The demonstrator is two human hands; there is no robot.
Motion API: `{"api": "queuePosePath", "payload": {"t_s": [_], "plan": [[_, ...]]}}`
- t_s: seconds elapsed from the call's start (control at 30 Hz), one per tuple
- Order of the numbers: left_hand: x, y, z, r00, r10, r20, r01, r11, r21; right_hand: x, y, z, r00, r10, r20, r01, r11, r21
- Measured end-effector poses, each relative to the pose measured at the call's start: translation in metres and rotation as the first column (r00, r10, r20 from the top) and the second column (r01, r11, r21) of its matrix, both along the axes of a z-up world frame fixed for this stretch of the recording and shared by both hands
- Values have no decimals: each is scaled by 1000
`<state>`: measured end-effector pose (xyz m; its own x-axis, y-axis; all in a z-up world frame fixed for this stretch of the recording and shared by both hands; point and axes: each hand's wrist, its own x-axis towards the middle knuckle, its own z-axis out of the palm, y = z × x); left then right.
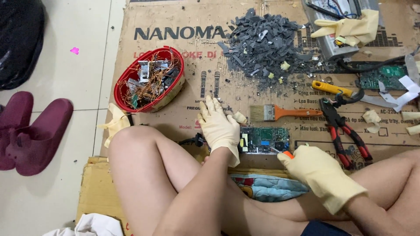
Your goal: The person sits on the floor and uses a screwdriver to remove screws from a green circuit board. They then use pliers to pull off components and place them into a red container. The person also uses a brush to sweep debris from the board.
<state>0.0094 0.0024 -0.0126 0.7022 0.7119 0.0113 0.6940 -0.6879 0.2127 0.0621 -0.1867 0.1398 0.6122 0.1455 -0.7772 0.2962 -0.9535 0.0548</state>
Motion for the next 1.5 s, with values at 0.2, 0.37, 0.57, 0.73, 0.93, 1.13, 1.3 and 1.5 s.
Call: {"api": "queuePosePath", "payload": {"t_s": [0.2, 0.37, 0.57, 0.73, 0.93, 1.13, 1.3, 1.5], "plan": [[3, -1, 19, 991, 40, -126, -54, 992, -114, 13, 12, 8, 989, 151, -11, -151, 986, -64], [2, -2, 20, 991, 45, -125, -60, 992, -115, 24, 18, 11, 987, 145, -73, -149, 988, -51], [4, -1, 15, 990, 41, -136, -56, 992, -113, 18, 28, 1, 987, 150, -56, -153, 987, -49], [3, -2, 15, 991, 45, -127, -60, 992, -115, 37, 45, 27, 969, 175, -175, -194, 977, -94], [2, -1, 20, 988, 34, -149, -52, 991, -120, 23, 36, 13, 963, 231, -138, -244, 966, -89], [3, 0, 11, 987, 37, -156, -56, 991, -118, -6, 36, -2, 954, 296, -42, -299, 950, -90], [2, -1, 5, 999, 14, -31, -14, 1000, -22, -24, 36, -23, 968, 244, 68, -241, 970, -40], [2, -2, 1, 1000, 18, 17, -17, 999, -35, -29, 22, -41, 974, 222, 49, -222, 975, -2]]}}
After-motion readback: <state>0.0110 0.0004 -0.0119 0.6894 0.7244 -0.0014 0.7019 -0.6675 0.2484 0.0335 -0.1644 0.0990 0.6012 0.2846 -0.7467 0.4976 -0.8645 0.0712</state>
